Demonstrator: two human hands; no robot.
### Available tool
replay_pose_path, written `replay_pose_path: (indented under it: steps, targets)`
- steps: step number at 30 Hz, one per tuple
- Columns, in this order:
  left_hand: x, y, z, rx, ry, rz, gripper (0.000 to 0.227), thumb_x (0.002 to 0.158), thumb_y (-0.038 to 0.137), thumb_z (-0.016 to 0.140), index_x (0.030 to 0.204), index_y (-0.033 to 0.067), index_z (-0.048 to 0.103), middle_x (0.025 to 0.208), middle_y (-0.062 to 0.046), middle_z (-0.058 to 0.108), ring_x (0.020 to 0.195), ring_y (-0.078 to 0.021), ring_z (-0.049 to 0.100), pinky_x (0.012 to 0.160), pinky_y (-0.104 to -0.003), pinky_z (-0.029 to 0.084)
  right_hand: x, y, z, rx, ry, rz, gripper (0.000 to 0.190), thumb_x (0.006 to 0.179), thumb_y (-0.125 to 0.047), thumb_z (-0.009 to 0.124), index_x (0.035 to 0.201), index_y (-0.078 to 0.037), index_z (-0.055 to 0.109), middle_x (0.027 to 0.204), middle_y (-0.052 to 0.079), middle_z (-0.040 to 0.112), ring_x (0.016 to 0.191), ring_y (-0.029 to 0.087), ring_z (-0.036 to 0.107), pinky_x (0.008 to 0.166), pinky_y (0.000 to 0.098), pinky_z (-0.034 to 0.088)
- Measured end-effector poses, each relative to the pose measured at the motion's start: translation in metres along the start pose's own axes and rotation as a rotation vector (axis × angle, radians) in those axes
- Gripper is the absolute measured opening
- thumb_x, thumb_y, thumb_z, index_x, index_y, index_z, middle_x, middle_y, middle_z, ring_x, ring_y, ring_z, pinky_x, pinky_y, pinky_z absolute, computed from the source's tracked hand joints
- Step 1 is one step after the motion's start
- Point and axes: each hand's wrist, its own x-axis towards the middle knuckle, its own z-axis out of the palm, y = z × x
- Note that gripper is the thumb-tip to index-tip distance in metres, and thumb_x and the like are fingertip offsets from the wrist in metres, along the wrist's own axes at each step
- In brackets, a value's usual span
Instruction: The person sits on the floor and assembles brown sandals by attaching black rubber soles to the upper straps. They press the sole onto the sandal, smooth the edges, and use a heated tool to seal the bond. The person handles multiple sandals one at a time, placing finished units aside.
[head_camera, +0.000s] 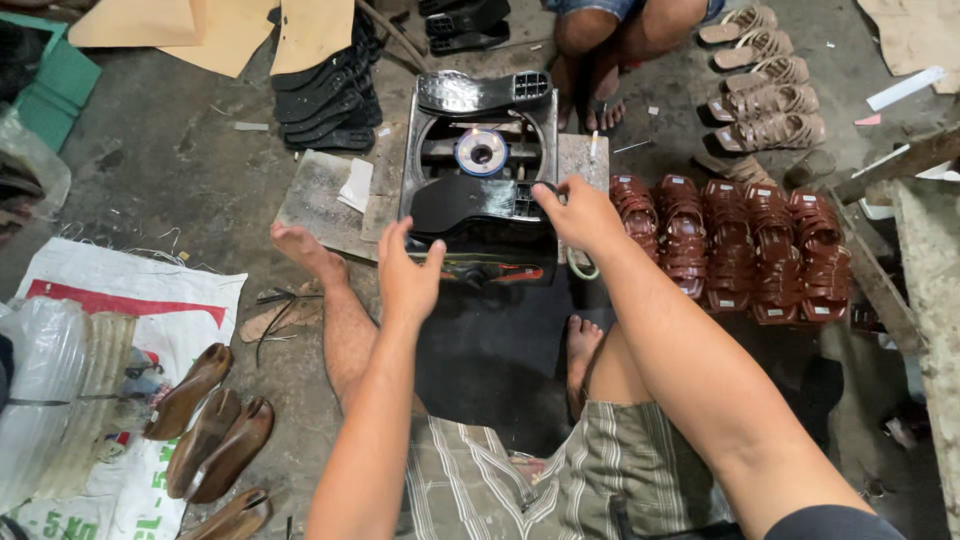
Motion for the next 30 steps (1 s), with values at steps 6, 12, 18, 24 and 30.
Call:
replay_pose_path:
  steps: [6,12,18,24,30]
  targets:
    - [-0.124,0.025,-0.039,-0.142,-0.344,-0.183,0.056,0.085,0.024,0.077,0.134,0.0047,0.059,0.13,-0.015,0.066,0.113,-0.0267,0.067,0.096,-0.038,0.053,-0.069,-0.022,-0.08,0.317,0.062,-0.107,0.044,0.095,-0.035,0.068,0.125,-0.003,0.062,0.109,0.013,0.073,0.096,0.024,0.074,0.083,0.0343,0.056]
    - [-0.263,0.088,-0.078,-0.391,-0.875,-0.408,0.033,0.089,0.022,0.077,0.118,0.0066,0.072,0.098,-0.004,0.075,0.088,-0.0118,0.067,0.081,-0.03,0.056,-0.29,0.021,-0.127,0.097,-0.001,-0.22,0.012,0.079,-0.015,0.079,0.08,-0.006,0.072,0.067,0.01,0.065,0.057,0.022,0.064,0.056,0.0348,0.05]
    - [-0.285,0.174,-0.089,-0.478,-1.037,-0.066,0.053,0.087,0.019,0.076,0.137,0.0099,0.061,0.122,-0.006,0.059,0.103,-0.0161,0.063,0.085,-0.03,0.054,-0.423,0.071,-0.119,0.059,0.007,-0.464,0.021,0.077,-0.024,0.082,0.085,-0.01,0.069,0.083,0.006,0.067,0.079,0.025,0.065,0.067,0.0338,0.053]
    - [-0.277,0.223,-0.117,-0.466,-1.228,0.074,0.046,0.091,0.02,0.073,0.135,0.0082,0.066,0.12,-0.007,0.063,0.102,-0.0178,0.066,0.085,-0.032,0.054,-0.472,0.103,-0.085,0.119,0.024,-0.102,0.036,0.072,-0.027,0.086,0.093,-0.008,0.064,0.08,0.01,0.063,0.075,0.025,0.065,0.067,0.0344,0.053]
    - [-0.241,0.223,-0.126,-0.404,-0.97,0.18,0.048,0.09,0.019,0.074,0.135,0.0054,0.063,0.116,-0.009,0.066,0.1,-0.0193,0.068,0.09,-0.033,0.055,-0.474,0.097,-0.102,0.022,-0.155,0.047,0.033,0.074,-0.028,0.085,0.091,-0.008,0.064,0.074,0.009,0.064,0.07,0.023,0.064,0.065,0.0329,0.053]
